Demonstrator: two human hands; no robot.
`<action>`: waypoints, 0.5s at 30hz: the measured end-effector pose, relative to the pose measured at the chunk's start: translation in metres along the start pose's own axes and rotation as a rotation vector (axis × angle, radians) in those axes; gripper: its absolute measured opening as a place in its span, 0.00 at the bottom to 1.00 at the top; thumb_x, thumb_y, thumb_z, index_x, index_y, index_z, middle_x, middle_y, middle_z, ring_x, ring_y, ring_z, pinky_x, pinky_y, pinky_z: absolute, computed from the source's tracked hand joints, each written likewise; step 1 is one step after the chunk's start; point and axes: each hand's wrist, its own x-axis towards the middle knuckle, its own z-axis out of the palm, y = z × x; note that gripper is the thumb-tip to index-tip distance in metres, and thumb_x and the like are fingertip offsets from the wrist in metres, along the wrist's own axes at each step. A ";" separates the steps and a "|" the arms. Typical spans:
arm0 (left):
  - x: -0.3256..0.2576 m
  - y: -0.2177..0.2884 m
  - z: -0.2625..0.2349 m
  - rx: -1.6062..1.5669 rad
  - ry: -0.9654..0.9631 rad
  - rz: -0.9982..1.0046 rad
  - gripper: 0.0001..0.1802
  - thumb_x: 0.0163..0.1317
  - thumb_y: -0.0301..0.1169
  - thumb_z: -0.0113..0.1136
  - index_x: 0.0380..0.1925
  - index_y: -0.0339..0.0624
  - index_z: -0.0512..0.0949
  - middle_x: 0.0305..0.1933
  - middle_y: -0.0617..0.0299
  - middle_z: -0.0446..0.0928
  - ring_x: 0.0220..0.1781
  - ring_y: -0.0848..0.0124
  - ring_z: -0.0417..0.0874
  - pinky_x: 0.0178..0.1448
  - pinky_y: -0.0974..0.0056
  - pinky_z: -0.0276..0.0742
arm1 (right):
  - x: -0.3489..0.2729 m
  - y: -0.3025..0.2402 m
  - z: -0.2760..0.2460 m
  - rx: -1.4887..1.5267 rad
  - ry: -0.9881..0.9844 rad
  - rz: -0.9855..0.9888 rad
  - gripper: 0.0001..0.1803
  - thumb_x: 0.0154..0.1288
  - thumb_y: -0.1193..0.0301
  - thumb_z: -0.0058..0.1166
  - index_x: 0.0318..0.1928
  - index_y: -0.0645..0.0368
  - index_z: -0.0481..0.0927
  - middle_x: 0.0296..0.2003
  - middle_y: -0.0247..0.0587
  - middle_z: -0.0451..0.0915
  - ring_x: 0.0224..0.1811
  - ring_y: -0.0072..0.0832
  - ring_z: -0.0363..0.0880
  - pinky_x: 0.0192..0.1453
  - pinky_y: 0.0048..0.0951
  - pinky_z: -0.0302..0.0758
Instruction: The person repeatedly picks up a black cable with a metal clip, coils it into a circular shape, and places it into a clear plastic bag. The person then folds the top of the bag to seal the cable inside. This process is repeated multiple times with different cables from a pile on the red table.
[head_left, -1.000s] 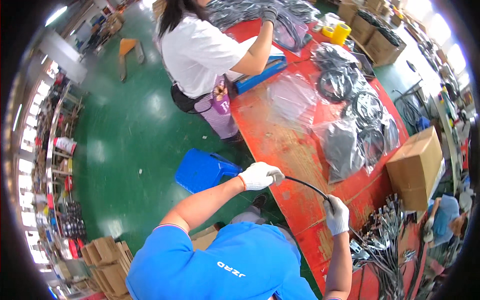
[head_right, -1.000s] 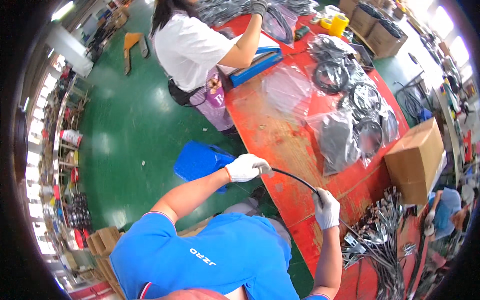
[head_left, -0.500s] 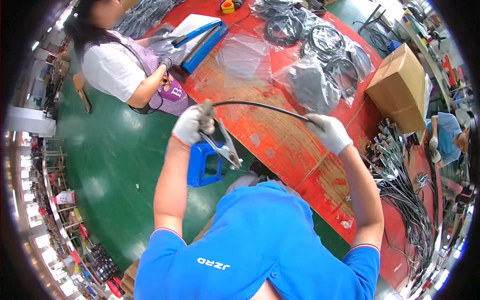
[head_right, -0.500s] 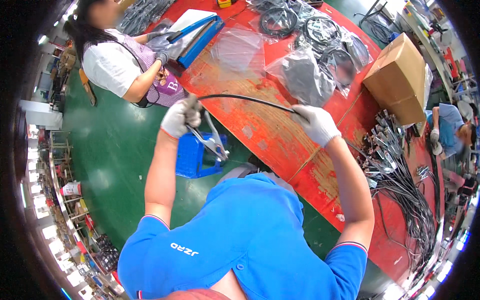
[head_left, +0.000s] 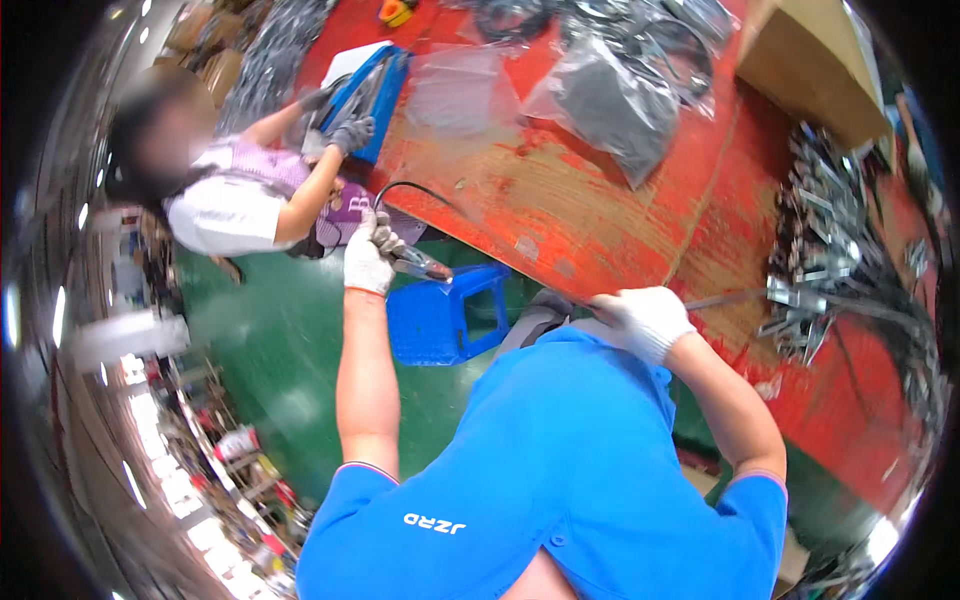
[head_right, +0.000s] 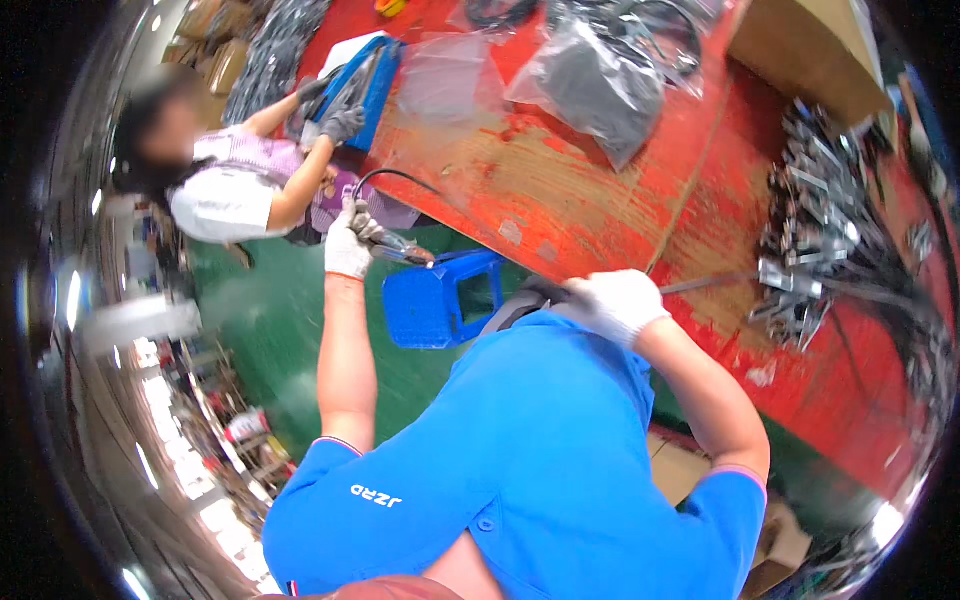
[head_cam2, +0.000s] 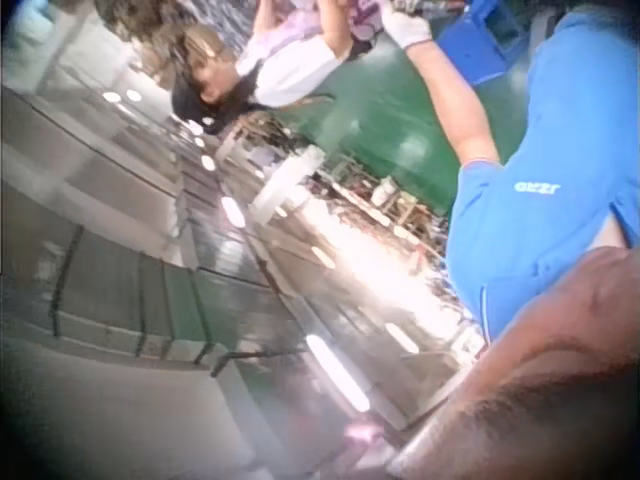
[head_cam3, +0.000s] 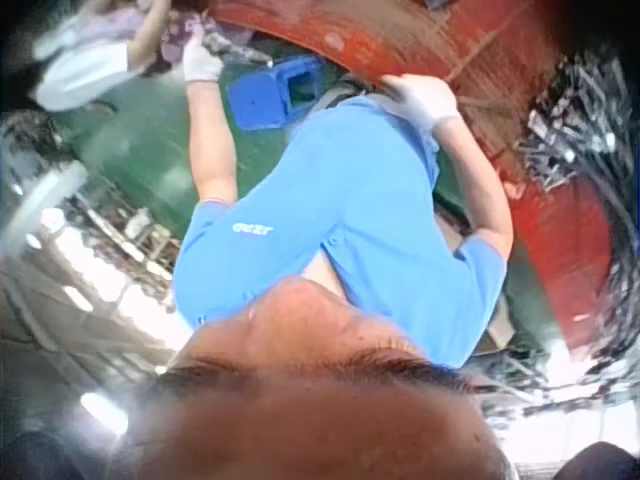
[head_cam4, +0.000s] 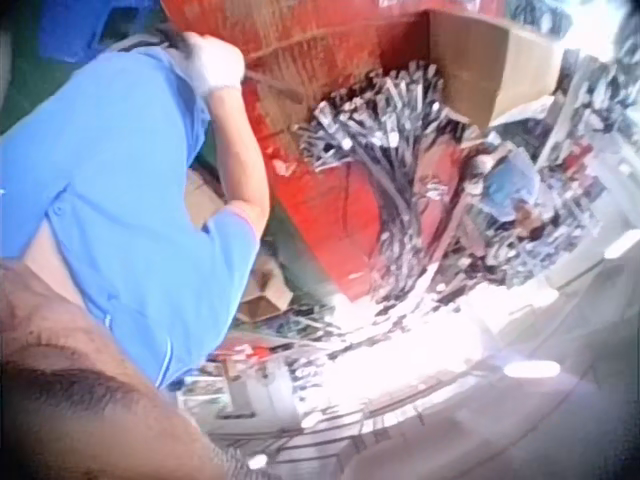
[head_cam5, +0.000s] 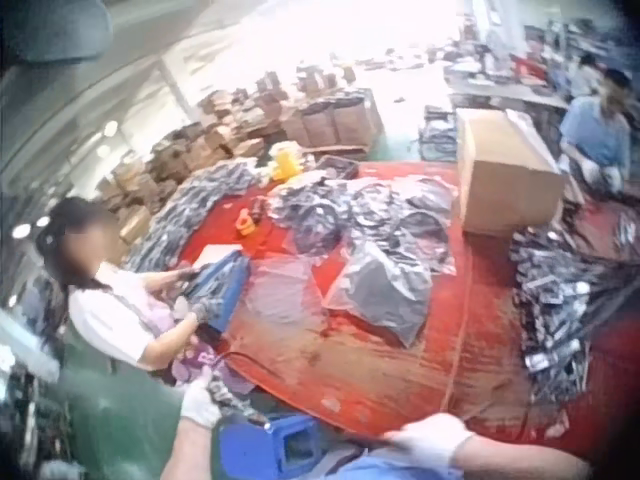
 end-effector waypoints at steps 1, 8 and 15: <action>0.002 -0.004 0.008 0.023 -0.075 -0.010 0.21 0.78 0.51 0.55 0.33 0.47 0.75 0.18 0.77 0.50 0.19 0.79 0.50 0.29 0.69 0.54 | 0.013 -0.019 -0.006 -0.025 -0.125 -0.065 0.18 0.69 0.55 0.54 0.53 0.44 0.88 0.35 0.47 0.88 0.41 0.49 0.88 0.45 0.48 0.84; -0.014 -0.038 0.106 0.403 -0.310 0.033 0.20 0.79 0.48 0.55 0.36 0.44 0.78 0.21 0.70 0.69 0.22 0.73 0.73 0.31 0.64 0.73 | 0.043 -0.030 -0.048 0.326 0.103 -0.311 0.13 0.65 0.59 0.57 0.44 0.46 0.90 0.35 0.48 0.88 0.39 0.49 0.87 0.45 0.50 0.83; -0.057 -0.066 0.154 0.730 -0.410 -0.034 0.21 0.79 0.50 0.55 0.39 0.42 0.78 0.26 0.64 0.78 0.26 0.72 0.79 0.37 0.64 0.79 | 0.085 -0.008 -0.082 0.173 0.521 -0.280 0.12 0.64 0.58 0.58 0.33 0.51 0.87 0.28 0.48 0.85 0.34 0.49 0.86 0.38 0.52 0.80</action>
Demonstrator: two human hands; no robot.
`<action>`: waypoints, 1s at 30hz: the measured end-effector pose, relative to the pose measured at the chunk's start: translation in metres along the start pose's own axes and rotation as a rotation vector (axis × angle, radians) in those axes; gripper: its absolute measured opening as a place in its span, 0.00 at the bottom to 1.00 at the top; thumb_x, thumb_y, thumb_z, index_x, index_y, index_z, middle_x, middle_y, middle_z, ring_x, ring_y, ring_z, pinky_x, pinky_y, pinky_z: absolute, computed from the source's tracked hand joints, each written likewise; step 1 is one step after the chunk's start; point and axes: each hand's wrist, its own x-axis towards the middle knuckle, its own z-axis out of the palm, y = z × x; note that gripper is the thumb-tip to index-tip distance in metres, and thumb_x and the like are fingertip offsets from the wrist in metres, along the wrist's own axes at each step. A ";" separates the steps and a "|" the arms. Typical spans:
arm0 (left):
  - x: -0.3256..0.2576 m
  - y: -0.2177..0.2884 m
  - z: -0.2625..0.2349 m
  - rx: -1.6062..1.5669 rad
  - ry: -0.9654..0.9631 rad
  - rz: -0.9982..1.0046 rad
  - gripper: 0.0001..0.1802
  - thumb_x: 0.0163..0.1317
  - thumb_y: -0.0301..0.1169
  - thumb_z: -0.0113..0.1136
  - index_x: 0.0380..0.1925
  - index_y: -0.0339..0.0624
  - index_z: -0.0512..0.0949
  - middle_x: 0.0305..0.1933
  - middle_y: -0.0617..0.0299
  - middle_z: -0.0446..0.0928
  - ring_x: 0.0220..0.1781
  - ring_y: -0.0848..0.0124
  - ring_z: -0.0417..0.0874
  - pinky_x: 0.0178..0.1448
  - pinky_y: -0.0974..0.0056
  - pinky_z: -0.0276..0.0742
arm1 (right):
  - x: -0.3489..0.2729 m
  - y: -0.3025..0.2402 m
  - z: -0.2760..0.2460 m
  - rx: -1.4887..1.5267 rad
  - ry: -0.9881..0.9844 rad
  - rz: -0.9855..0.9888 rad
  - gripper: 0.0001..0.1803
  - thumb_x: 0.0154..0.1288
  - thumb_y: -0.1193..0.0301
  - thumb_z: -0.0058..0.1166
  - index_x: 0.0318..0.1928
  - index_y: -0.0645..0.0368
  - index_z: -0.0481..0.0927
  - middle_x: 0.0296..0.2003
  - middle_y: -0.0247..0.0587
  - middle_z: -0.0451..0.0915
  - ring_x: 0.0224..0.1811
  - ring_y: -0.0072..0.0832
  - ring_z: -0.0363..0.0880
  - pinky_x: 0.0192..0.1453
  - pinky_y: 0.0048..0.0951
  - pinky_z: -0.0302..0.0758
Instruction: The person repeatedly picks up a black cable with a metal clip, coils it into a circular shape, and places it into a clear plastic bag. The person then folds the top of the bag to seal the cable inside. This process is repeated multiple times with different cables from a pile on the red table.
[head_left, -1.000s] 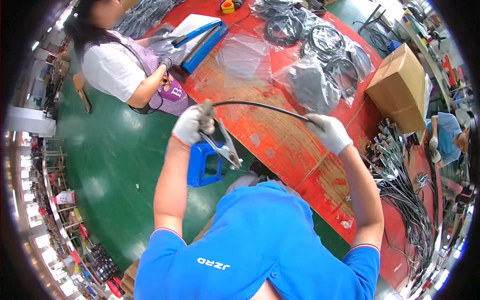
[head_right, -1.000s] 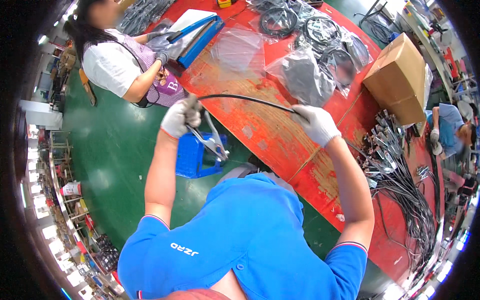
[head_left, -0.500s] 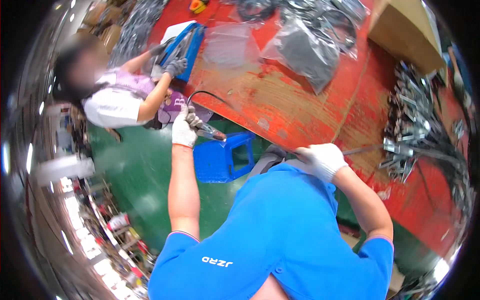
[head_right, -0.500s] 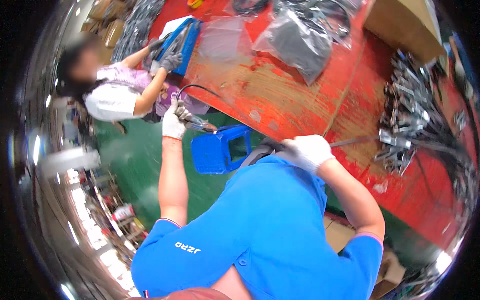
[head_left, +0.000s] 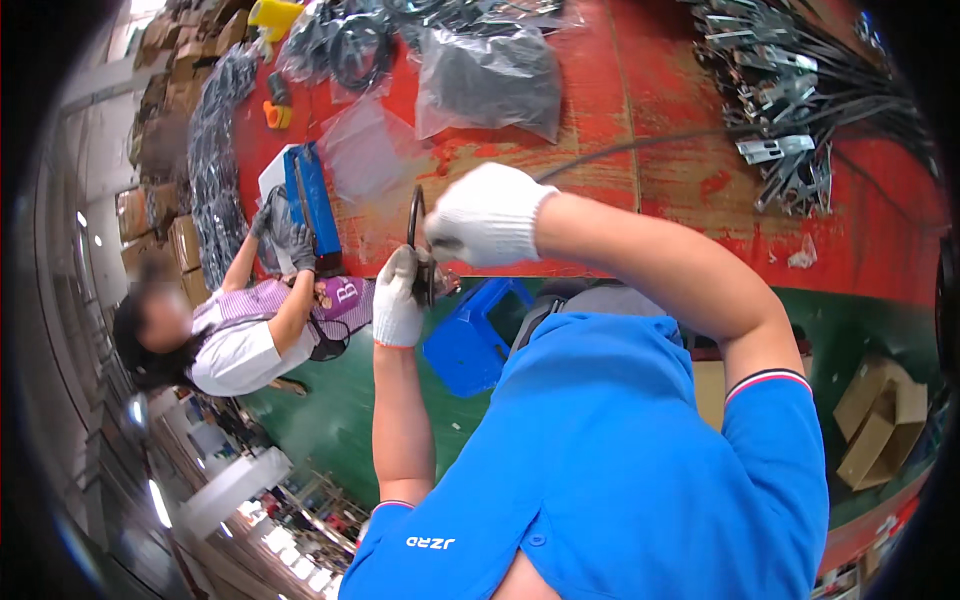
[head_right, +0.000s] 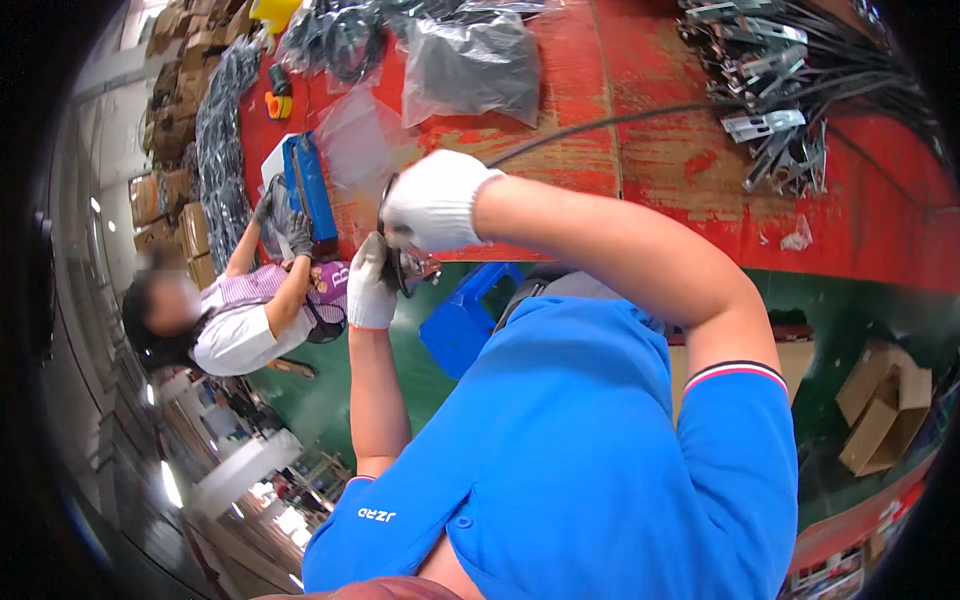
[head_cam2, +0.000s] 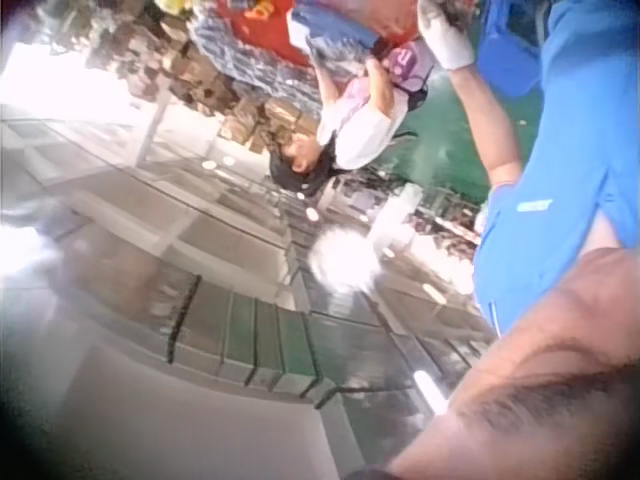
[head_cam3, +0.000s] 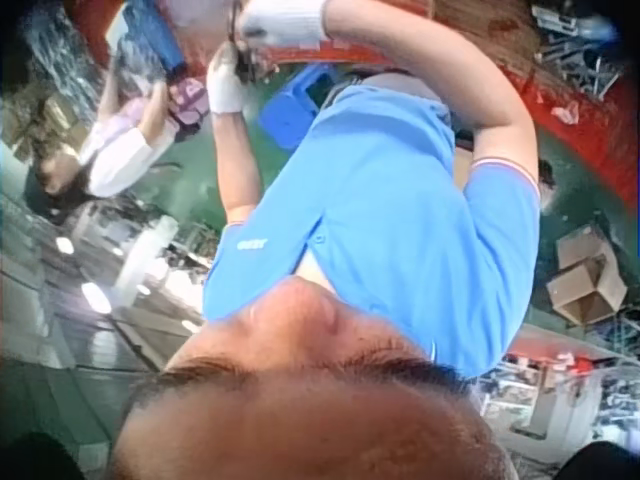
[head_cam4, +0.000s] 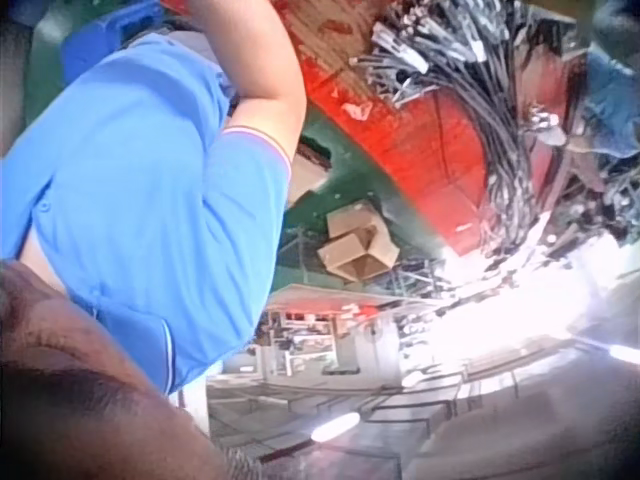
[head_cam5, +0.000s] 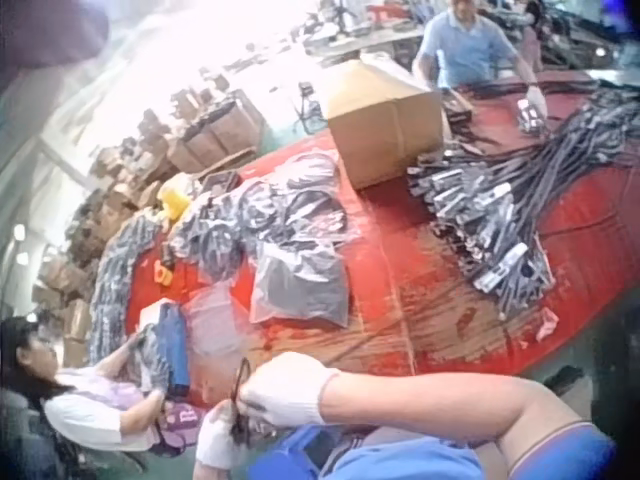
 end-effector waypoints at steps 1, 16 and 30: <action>0.000 0.002 0.009 0.036 0.022 -0.013 0.23 0.80 0.52 0.52 0.41 0.42 0.78 0.24 0.65 0.75 0.25 0.71 0.76 0.36 0.64 0.76 | 0.009 0.011 0.000 -0.036 0.003 -0.004 0.12 0.64 0.58 0.58 0.33 0.50 0.87 0.28 0.47 0.85 0.34 0.49 0.86 0.38 0.51 0.80; -0.004 0.013 0.018 -0.409 -0.272 -0.270 0.24 0.84 0.50 0.39 0.36 0.46 0.75 0.13 0.77 0.54 0.12 0.78 0.52 0.23 0.68 0.56 | 0.020 0.058 0.005 0.047 -0.007 -0.126 0.13 0.70 0.53 0.56 0.40 0.44 0.88 0.34 0.40 0.86 0.38 0.47 0.86 0.41 0.48 0.81; -0.040 0.033 0.026 0.088 -0.220 -0.273 0.25 0.76 0.56 0.57 0.45 0.42 0.79 0.17 0.77 0.59 0.17 0.81 0.58 0.23 0.70 0.54 | 0.022 0.069 0.012 0.130 -0.034 -0.196 0.11 0.70 0.60 0.61 0.48 0.47 0.88 0.39 0.41 0.86 0.38 0.43 0.86 0.43 0.40 0.82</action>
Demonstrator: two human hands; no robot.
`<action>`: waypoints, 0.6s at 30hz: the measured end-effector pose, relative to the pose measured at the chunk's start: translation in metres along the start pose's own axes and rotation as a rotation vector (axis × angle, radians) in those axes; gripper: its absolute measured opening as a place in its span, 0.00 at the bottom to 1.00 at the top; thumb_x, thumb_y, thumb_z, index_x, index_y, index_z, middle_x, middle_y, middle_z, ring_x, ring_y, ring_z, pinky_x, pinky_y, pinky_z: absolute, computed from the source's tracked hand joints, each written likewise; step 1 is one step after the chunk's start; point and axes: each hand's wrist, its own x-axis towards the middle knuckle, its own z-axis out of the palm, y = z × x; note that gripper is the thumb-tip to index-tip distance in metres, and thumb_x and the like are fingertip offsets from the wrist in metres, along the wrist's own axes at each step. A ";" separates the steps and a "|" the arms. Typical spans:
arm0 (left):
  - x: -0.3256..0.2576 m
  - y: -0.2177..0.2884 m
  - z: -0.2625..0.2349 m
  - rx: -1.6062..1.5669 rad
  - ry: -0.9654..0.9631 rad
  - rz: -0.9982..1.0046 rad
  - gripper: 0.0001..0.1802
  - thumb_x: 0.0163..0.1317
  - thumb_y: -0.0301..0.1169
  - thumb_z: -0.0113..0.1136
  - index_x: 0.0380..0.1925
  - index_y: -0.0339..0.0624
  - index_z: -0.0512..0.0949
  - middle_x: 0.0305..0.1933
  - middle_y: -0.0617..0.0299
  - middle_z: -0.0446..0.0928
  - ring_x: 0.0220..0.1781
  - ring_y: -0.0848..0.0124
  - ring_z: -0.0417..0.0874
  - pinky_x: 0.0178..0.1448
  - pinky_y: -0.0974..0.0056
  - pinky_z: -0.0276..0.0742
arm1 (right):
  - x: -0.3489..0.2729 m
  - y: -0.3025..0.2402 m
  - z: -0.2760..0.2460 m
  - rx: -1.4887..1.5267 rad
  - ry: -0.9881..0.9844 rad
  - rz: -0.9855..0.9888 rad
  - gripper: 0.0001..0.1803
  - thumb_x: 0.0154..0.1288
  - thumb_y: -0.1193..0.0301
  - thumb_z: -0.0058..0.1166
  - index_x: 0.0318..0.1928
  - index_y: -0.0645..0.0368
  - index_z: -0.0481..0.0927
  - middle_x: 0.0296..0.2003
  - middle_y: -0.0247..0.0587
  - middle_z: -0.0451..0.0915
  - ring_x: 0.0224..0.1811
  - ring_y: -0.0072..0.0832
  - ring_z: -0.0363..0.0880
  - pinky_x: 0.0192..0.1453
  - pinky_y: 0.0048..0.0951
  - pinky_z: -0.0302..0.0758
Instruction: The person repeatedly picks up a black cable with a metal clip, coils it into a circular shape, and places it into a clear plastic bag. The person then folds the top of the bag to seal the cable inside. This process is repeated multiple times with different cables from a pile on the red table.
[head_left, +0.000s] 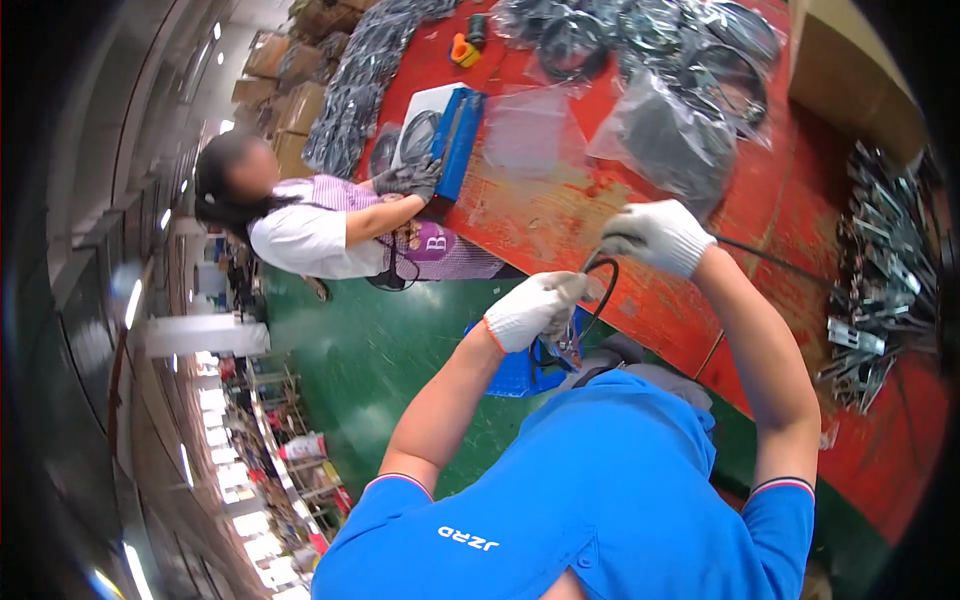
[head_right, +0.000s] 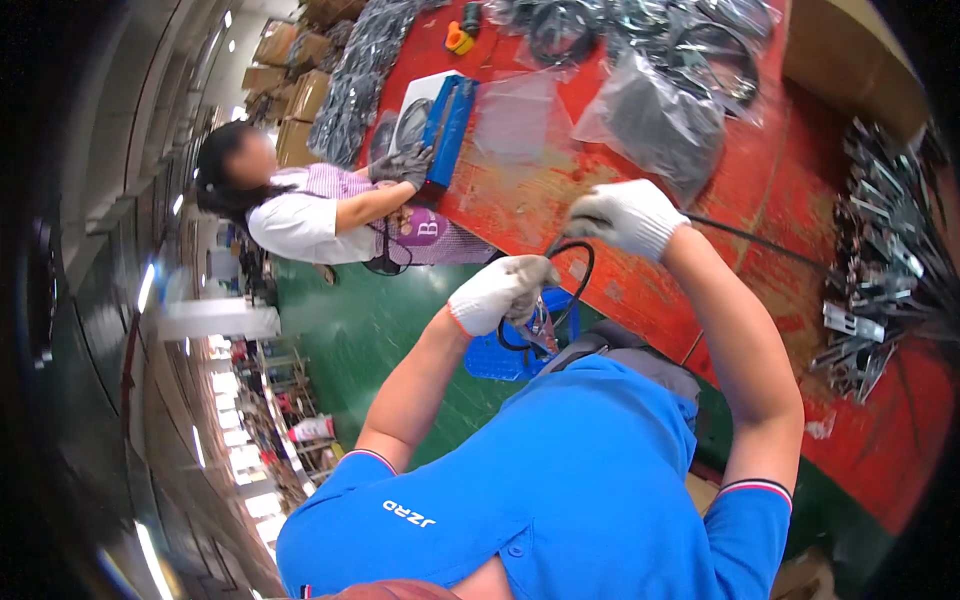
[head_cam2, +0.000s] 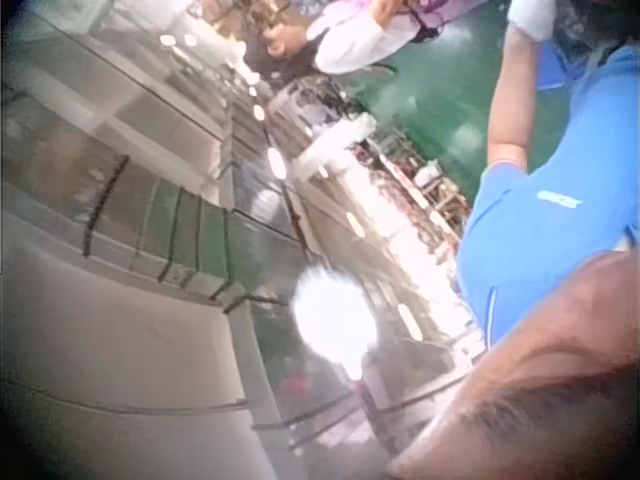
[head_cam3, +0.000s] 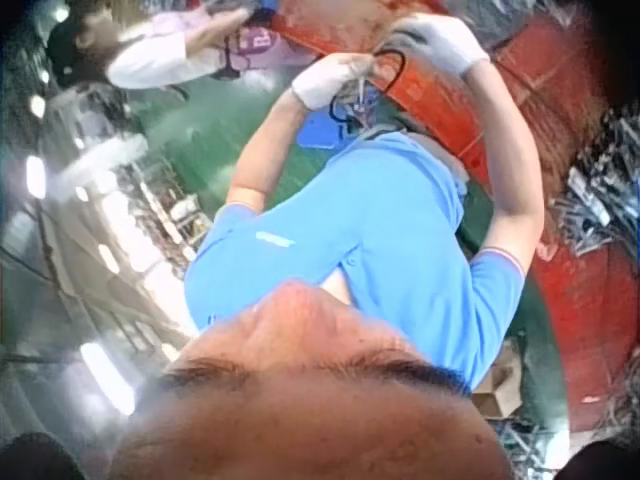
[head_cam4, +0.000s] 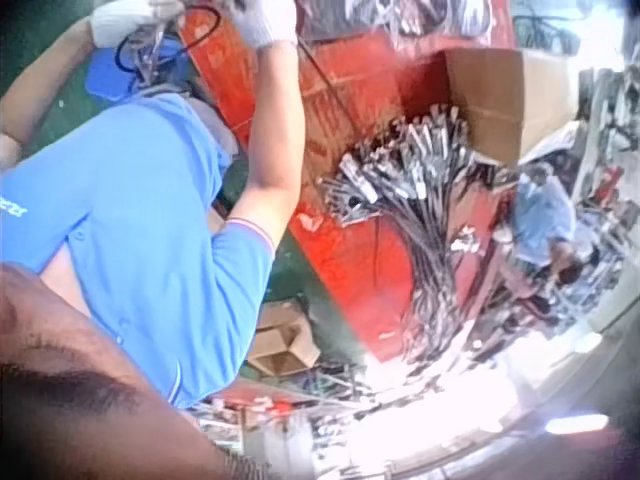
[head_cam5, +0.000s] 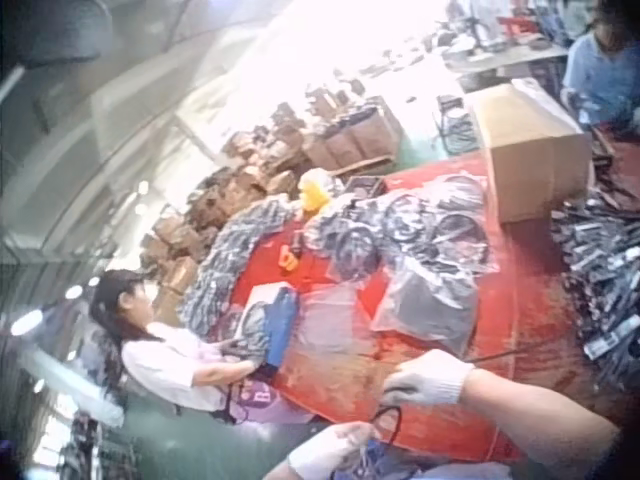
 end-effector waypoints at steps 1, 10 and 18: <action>-0.004 0.005 -0.001 0.012 0.008 -0.018 0.22 0.76 0.51 0.60 0.44 0.40 0.79 0.18 0.77 0.62 0.17 0.81 0.61 0.23 0.71 0.56 | -0.006 -0.001 0.003 -0.028 0.002 0.031 0.11 0.70 0.60 0.61 0.49 0.47 0.87 0.39 0.42 0.86 0.38 0.43 0.86 0.43 0.41 0.82; -0.030 -0.059 -0.239 -0.957 0.024 0.348 0.25 0.81 0.51 0.49 0.31 0.45 0.78 0.13 0.78 0.51 0.13 0.80 0.50 0.23 0.69 0.52 | -0.191 0.057 -0.034 -0.435 0.081 0.481 0.14 0.73 0.62 0.56 0.56 0.44 0.84 0.37 0.48 0.84 0.39 0.49 0.86 0.41 0.48 0.81; 0.011 -0.075 -0.202 -0.834 0.245 0.326 0.24 0.80 0.53 0.50 0.33 0.47 0.79 0.17 0.77 0.53 0.18 0.79 0.51 0.27 0.69 0.51 | -0.107 -0.087 0.031 -0.241 -0.363 0.456 0.15 0.71 0.59 0.55 0.51 0.49 0.85 0.38 0.47 0.87 0.38 0.46 0.88 0.39 0.48 0.83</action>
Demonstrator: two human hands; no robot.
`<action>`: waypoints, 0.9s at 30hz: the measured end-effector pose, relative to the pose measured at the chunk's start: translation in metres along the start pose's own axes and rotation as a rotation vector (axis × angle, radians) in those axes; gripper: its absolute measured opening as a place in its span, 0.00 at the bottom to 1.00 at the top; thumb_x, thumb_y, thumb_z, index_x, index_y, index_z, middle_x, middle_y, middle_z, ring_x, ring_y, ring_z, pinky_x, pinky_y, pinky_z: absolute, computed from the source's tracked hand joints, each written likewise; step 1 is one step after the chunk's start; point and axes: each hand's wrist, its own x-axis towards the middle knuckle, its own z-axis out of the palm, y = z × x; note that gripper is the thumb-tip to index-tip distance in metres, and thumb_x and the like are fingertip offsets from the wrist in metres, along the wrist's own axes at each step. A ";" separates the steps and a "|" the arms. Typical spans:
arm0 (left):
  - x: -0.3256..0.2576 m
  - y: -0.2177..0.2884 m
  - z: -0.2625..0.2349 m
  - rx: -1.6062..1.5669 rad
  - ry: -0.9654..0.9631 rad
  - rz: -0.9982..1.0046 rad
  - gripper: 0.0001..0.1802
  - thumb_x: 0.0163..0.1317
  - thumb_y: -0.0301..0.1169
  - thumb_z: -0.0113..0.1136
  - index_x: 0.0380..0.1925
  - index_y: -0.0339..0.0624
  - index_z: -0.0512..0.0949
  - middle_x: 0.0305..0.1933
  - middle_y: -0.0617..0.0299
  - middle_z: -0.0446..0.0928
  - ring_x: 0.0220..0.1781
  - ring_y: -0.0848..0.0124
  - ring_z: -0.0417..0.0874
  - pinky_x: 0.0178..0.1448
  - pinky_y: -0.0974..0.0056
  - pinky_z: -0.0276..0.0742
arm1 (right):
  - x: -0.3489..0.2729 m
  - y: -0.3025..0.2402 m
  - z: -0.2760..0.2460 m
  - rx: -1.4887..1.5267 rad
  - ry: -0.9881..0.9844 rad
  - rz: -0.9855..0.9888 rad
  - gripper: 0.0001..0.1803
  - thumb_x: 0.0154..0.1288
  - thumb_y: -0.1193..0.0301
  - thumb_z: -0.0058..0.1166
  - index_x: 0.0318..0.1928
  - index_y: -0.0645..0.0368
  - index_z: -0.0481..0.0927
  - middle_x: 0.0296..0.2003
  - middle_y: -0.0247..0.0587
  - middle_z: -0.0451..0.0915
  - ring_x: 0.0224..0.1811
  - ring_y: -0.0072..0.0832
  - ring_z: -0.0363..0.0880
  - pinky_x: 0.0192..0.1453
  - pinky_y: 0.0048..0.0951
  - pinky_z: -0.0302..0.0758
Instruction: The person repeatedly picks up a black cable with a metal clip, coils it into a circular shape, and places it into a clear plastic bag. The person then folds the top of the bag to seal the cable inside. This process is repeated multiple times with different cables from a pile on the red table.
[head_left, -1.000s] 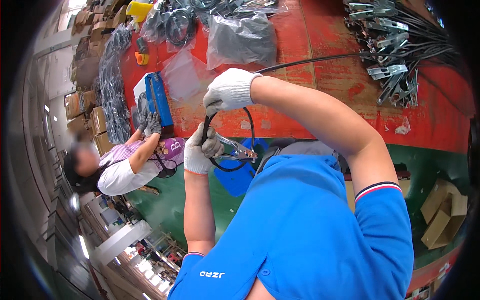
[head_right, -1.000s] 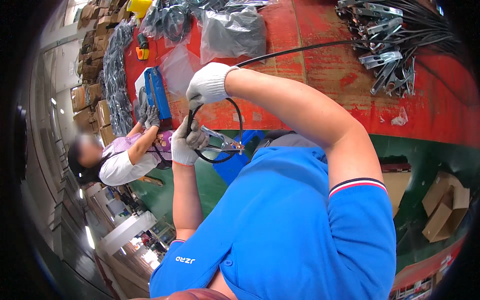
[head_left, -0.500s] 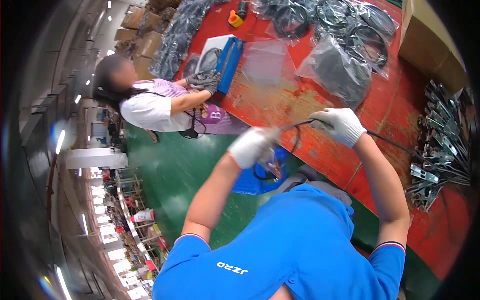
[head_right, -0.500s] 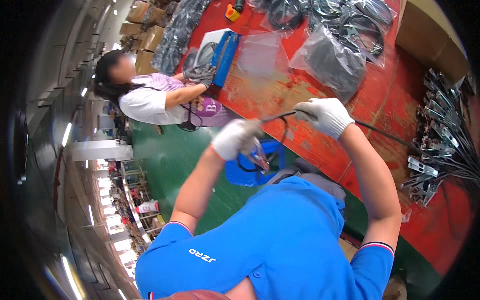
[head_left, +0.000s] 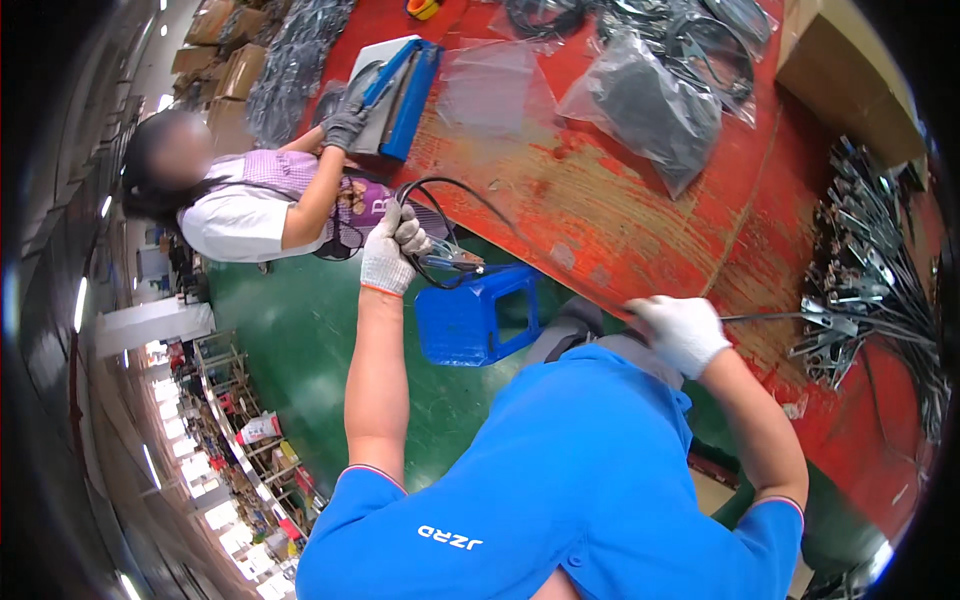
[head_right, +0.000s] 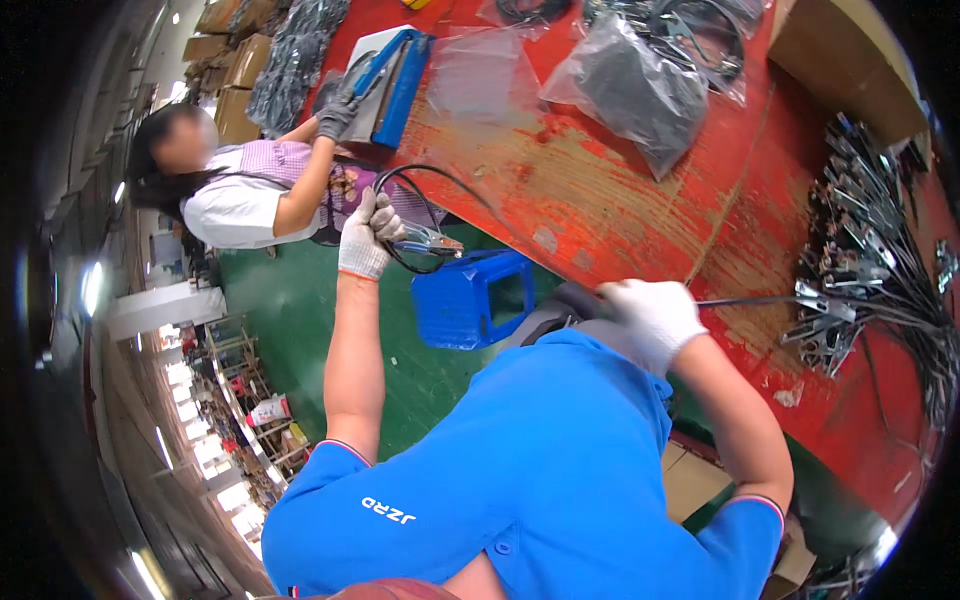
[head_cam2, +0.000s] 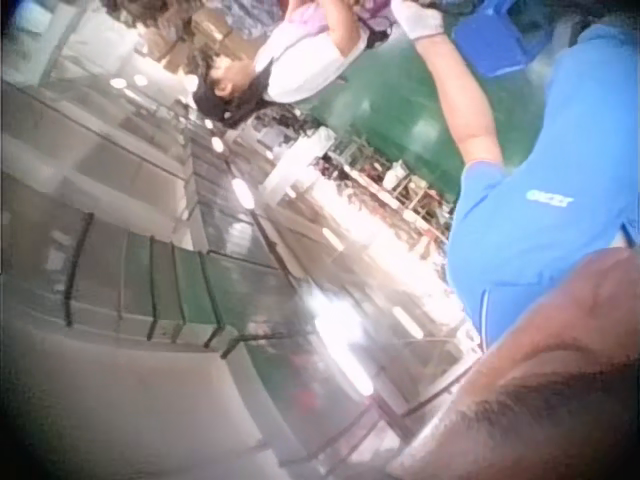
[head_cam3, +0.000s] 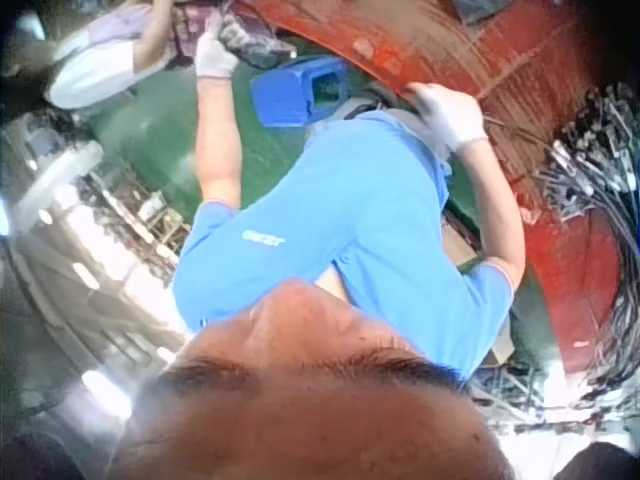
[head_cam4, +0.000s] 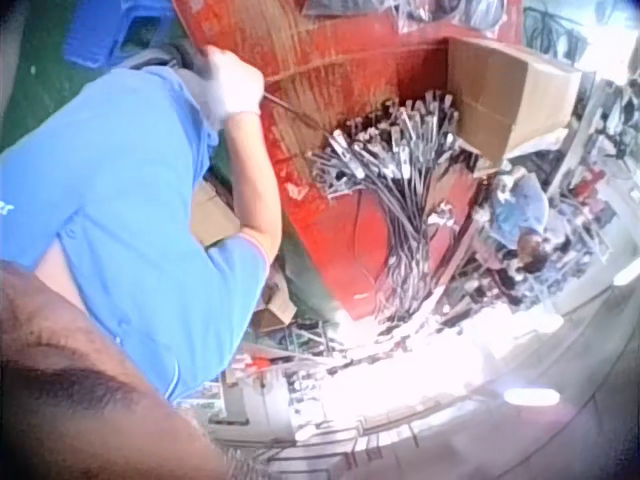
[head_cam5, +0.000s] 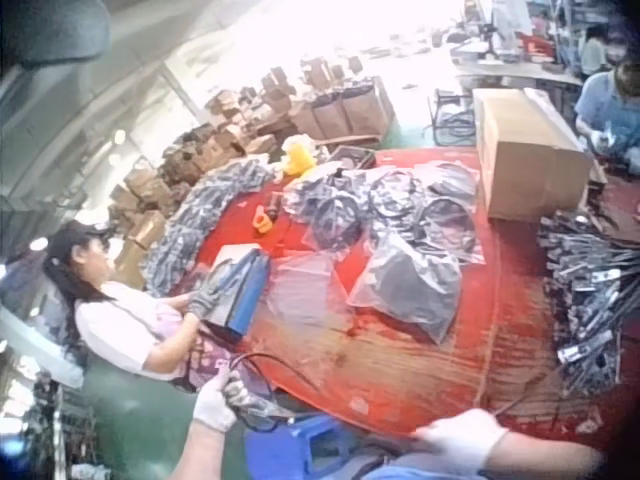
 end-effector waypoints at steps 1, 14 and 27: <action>0.002 -0.007 0.002 0.038 -0.009 -0.003 0.23 0.80 0.53 0.51 0.33 0.48 0.79 0.19 0.76 0.54 0.20 0.78 0.53 0.29 0.68 0.52 | 0.012 -0.016 0.002 0.037 -0.010 -0.031 0.15 0.72 0.57 0.54 0.49 0.50 0.85 0.37 0.47 0.87 0.37 0.47 0.88 0.38 0.49 0.83; -0.007 -0.102 0.108 0.351 0.016 -0.107 0.16 0.80 0.47 0.54 0.38 0.48 0.74 0.25 0.67 0.75 0.26 0.72 0.76 0.33 0.63 0.74 | 0.034 -0.040 -0.007 0.272 -0.015 -0.163 0.14 0.70 0.57 0.57 0.45 0.51 0.87 0.33 0.46 0.86 0.37 0.48 0.86 0.43 0.50 0.81; -0.037 -0.126 0.159 0.898 -0.387 -0.435 0.31 0.73 0.62 0.57 0.38 0.43 0.79 0.18 0.76 0.62 0.16 0.84 0.60 0.22 0.72 0.54 | 0.058 0.070 -0.007 0.154 0.301 -0.091 0.16 0.75 0.50 0.54 0.45 0.49 0.81 0.31 0.47 0.85 0.34 0.50 0.86 0.37 0.51 0.81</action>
